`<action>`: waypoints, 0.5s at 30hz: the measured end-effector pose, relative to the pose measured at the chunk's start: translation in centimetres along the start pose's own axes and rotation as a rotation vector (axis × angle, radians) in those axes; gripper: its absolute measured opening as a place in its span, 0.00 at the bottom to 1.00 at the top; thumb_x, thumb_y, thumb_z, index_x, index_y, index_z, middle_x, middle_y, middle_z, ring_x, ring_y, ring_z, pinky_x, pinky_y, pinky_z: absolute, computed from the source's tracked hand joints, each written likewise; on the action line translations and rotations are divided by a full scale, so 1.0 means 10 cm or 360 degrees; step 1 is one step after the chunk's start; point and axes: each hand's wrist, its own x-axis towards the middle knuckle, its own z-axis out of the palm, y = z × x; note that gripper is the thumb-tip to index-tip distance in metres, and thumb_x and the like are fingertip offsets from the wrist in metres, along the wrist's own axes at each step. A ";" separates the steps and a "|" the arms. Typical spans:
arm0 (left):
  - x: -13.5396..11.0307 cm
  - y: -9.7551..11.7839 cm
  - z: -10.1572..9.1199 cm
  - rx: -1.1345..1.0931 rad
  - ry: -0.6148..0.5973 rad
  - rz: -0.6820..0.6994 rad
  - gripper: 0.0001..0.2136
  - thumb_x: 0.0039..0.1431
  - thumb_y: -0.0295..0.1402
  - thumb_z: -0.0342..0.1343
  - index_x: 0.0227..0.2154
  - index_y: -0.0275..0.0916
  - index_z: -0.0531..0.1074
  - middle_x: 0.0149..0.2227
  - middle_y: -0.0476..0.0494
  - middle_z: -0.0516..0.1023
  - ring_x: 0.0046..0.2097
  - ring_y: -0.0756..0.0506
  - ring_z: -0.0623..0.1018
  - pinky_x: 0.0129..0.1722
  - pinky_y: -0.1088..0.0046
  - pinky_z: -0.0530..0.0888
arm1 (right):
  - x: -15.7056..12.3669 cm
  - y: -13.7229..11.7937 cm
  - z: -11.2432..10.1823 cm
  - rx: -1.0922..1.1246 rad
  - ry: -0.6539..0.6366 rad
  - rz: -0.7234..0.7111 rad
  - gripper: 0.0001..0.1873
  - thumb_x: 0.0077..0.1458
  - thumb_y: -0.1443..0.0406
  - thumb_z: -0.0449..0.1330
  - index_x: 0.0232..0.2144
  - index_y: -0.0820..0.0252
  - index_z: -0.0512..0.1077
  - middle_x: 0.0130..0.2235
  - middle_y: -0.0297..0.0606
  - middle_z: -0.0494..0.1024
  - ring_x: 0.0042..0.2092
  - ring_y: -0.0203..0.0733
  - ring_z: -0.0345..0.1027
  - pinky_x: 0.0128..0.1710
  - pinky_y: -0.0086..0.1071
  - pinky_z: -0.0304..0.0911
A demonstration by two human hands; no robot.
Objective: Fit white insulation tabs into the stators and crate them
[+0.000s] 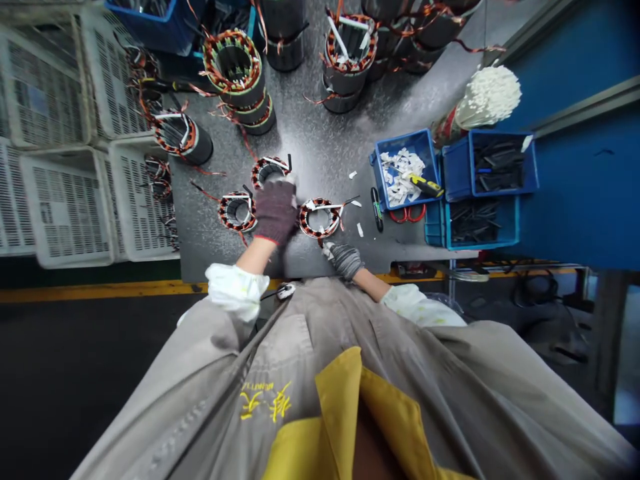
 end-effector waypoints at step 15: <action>-0.17 -0.05 0.28 -0.1018 -0.0009 -0.0114 0.15 0.66 0.37 0.61 0.54 0.44 0.77 0.55 0.40 0.86 0.58 0.37 0.83 0.61 0.58 0.79 | 0.09 0.44 -0.69 -0.0276 0.0614 -0.0570 0.28 0.68 0.52 0.65 0.59 0.67 0.80 0.65 0.61 0.79 0.63 0.66 0.71 0.65 0.56 0.64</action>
